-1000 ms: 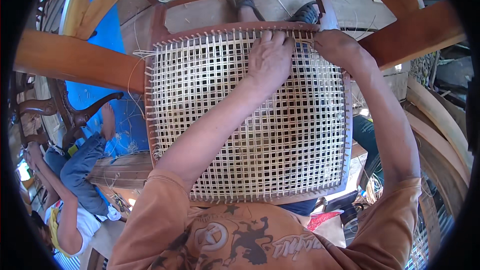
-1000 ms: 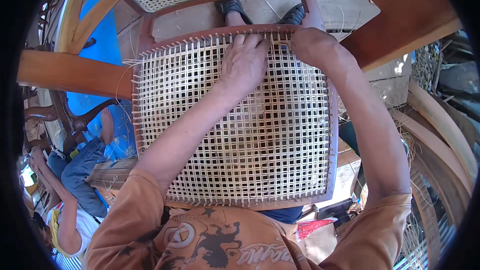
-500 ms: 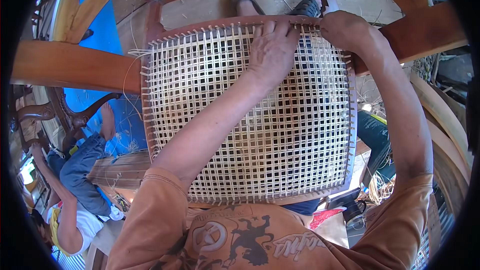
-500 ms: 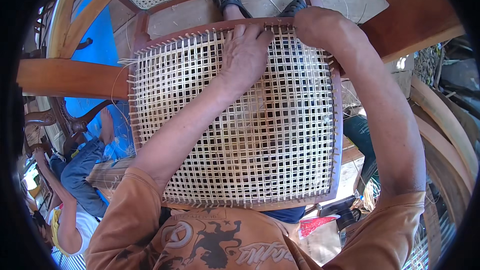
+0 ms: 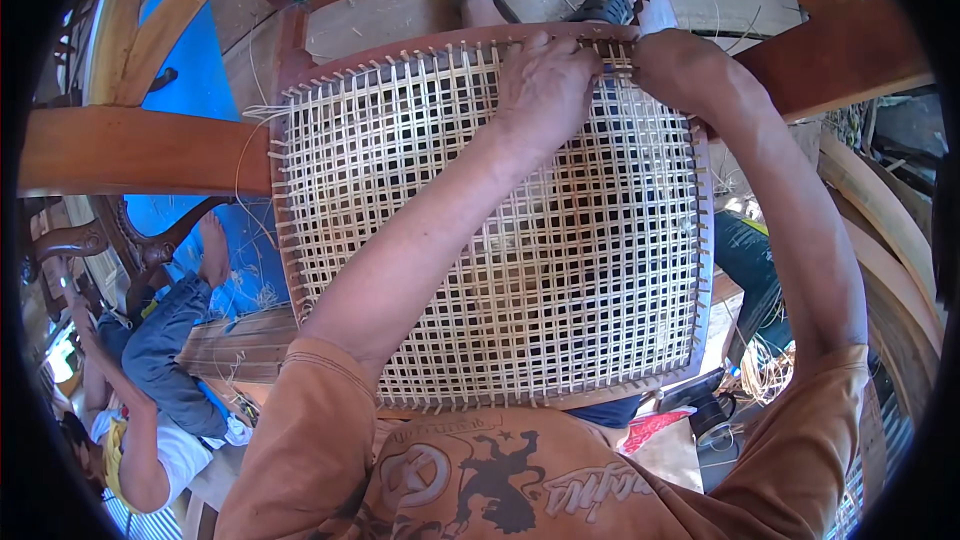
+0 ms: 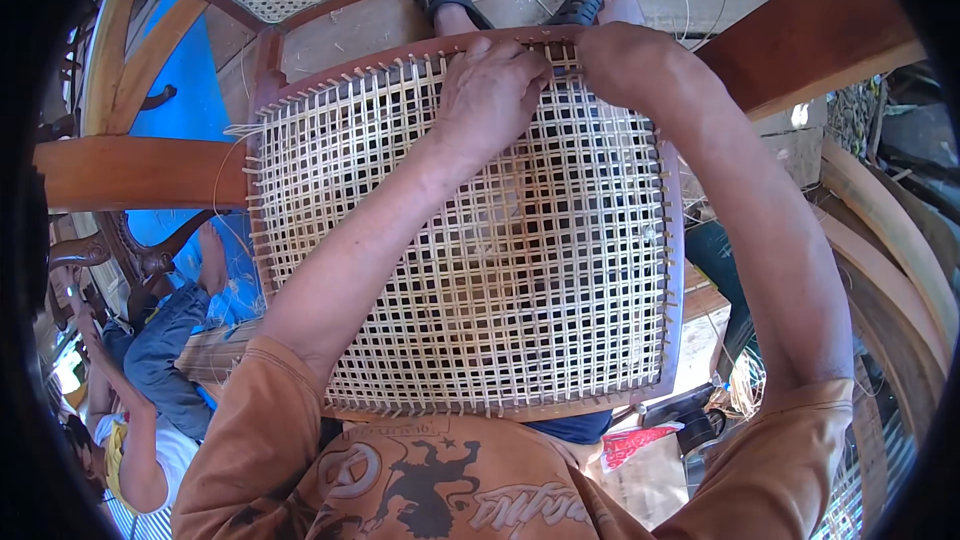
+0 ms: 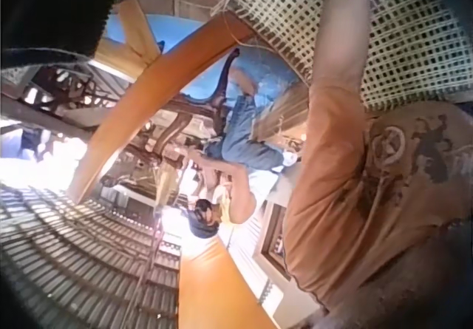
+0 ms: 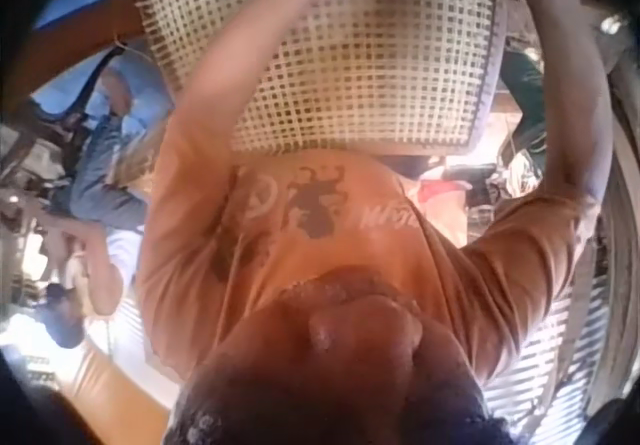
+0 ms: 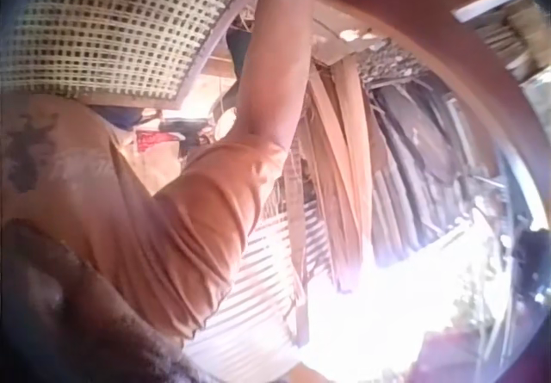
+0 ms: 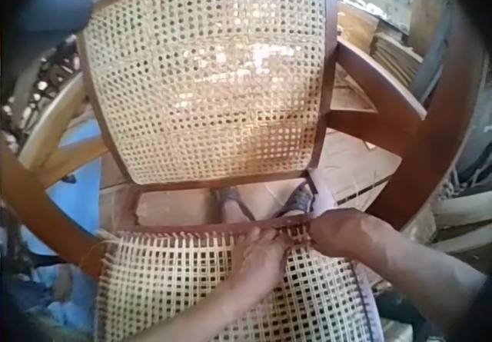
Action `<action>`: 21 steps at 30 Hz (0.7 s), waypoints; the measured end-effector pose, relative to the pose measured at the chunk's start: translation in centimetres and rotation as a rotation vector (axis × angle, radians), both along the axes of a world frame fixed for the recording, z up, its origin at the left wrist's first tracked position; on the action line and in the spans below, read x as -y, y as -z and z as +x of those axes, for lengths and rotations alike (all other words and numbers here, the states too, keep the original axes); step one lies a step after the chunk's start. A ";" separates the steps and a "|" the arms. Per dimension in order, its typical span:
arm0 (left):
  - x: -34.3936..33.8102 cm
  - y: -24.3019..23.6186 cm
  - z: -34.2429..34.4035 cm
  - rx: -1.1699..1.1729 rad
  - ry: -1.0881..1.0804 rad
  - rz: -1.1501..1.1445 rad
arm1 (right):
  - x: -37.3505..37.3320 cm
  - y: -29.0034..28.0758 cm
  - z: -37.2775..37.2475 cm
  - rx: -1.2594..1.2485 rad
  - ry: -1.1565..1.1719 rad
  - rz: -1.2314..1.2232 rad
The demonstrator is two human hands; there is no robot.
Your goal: Weaving a cane seat into a wooden chair frame.
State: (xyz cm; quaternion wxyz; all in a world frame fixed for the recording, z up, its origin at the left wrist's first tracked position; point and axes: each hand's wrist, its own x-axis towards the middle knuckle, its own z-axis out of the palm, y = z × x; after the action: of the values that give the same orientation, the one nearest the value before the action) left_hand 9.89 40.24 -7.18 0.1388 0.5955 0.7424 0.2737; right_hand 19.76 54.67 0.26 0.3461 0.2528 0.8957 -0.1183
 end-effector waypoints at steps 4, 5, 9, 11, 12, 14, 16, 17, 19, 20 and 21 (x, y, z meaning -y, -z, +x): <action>-0.8 -0.1 1.1 -0.018 -0.030 0.041 | -1.6 0.1 0.9 0.075 0.048 0.019; -1.2 -0.1 1.6 -0.010 -0.042 0.056 | -1.8 0.1 1.1 0.037 0.038 0.000; -2.1 0.1 2.8 -0.064 -0.052 0.065 | -1.3 -0.1 1.0 0.142 0.178 0.032; -2.3 0.3 2.9 -0.053 -0.053 0.046 | -0.8 -0.6 0.6 0.129 0.174 0.034; -2.4 0.3 2.9 -0.061 -0.053 0.043 | -0.5 -0.8 0.5 0.101 0.128 0.045; -2.6 0.4 2.6 -0.012 -0.026 0.006 | -0.1 -1.0 0.4 0.047 0.044 0.075; -2.4 0.1 2.5 0.027 0.012 -0.042 | 0.1 -1.0 0.6 -0.011 -0.033 0.104; -2.3 -0.1 2.4 0.040 0.034 -0.063 | -0.1 -0.9 0.7 0.051 0.034 0.056; -1.1 -0.8 2.3 0.051 0.076 -0.024 | -1.0 -0.8 1.0 0.105 0.133 -0.068; 0.0 -1.3 2.3 0.049 0.091 0.043 | -1.7 -0.6 1.0 0.067 0.084 0.030; 1.0 -1.7 2.2 0.049 0.111 0.105 | -2.5 -0.6 1.1 -0.029 0.002 0.094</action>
State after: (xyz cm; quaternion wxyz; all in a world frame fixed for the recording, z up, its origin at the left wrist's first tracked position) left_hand 12.11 39.24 -5.47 0.1402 0.6356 0.6891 0.3187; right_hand 20.85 57.15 0.86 0.3208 0.2679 0.9049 -0.0800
